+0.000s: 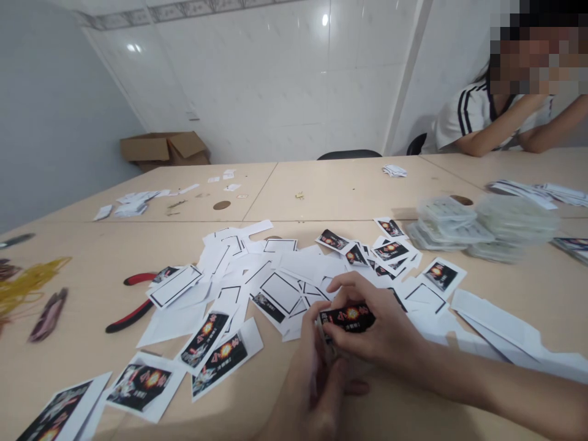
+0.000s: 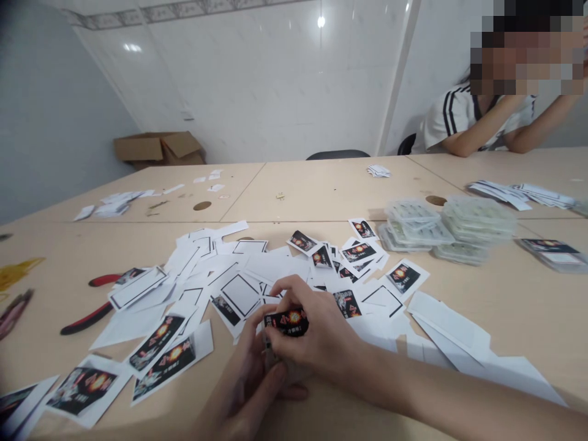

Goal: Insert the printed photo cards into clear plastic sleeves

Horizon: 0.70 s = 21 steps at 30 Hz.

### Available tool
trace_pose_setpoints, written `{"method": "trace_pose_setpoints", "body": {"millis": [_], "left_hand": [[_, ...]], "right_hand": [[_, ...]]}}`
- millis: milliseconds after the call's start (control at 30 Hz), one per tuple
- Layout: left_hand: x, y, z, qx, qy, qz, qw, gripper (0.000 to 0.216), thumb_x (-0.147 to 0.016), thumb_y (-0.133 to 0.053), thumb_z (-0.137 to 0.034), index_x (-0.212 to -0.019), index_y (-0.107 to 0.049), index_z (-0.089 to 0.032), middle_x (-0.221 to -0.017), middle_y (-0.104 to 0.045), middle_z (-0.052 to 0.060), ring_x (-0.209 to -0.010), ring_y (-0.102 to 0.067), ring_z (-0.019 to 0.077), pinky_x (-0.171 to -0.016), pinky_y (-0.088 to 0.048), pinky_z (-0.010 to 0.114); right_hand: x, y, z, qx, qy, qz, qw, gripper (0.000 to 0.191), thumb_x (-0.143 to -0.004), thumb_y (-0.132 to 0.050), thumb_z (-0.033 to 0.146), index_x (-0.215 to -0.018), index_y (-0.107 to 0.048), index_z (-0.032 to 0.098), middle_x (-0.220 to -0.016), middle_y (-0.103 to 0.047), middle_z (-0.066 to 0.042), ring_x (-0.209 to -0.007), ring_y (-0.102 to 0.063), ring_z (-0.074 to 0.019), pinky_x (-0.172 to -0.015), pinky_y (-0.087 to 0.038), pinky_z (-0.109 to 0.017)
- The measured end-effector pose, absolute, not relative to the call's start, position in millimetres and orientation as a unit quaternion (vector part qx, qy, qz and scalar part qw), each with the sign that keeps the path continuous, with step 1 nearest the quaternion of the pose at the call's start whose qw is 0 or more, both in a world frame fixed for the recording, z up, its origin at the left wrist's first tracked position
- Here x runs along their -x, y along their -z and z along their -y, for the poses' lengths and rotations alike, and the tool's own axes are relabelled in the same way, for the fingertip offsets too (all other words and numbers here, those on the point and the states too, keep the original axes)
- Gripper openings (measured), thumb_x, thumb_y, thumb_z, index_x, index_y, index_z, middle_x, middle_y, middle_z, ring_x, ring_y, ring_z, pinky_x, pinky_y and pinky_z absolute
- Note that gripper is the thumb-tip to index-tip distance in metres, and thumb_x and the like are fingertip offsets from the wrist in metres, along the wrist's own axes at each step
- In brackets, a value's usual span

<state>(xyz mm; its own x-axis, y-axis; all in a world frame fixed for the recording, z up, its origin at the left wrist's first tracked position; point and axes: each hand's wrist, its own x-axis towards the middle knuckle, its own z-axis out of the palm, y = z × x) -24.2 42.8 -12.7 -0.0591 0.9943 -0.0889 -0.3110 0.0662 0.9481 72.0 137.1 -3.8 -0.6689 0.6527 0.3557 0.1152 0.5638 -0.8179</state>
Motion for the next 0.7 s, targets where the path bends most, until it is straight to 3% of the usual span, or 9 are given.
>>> {"method": "trace_pose_setpoints", "body": {"millis": [567,700], "left_hand": [[23.5,8.5,-42.0,-0.371,-0.562,-0.483,0.559,0.052,-0.075,-0.050,-0.024,-0.119,-0.023,-0.029,-0.121,-0.039,0.009,-0.093,-0.052,0.0229,-0.066,-0.052,0.035],[23.7,8.9,-41.4,-0.372,-0.561,-0.481,0.562,0.053,-0.075,-0.050,-0.023,-0.120,-0.023,-0.029,-0.124,-0.037,0.010,-0.099,-0.049,0.0248,-0.066,-0.052,0.033]], "right_hand": [[-73.1,10.7,-135.9,0.211,-0.376,0.826,0.363,0.043,-0.056,-0.058,0.010,-0.092,-0.040,0.026,-0.069,-0.055,0.006,-0.058,-0.053,-0.0078,-0.052,-0.042,-0.016],[-73.6,7.6,-134.4,0.216,-0.375,0.822,0.370,0.035,-0.063,-0.054,0.011,-0.092,-0.041,0.024,-0.068,-0.055,0.005,-0.057,-0.052,-0.0078,-0.052,-0.041,-0.017]]}}
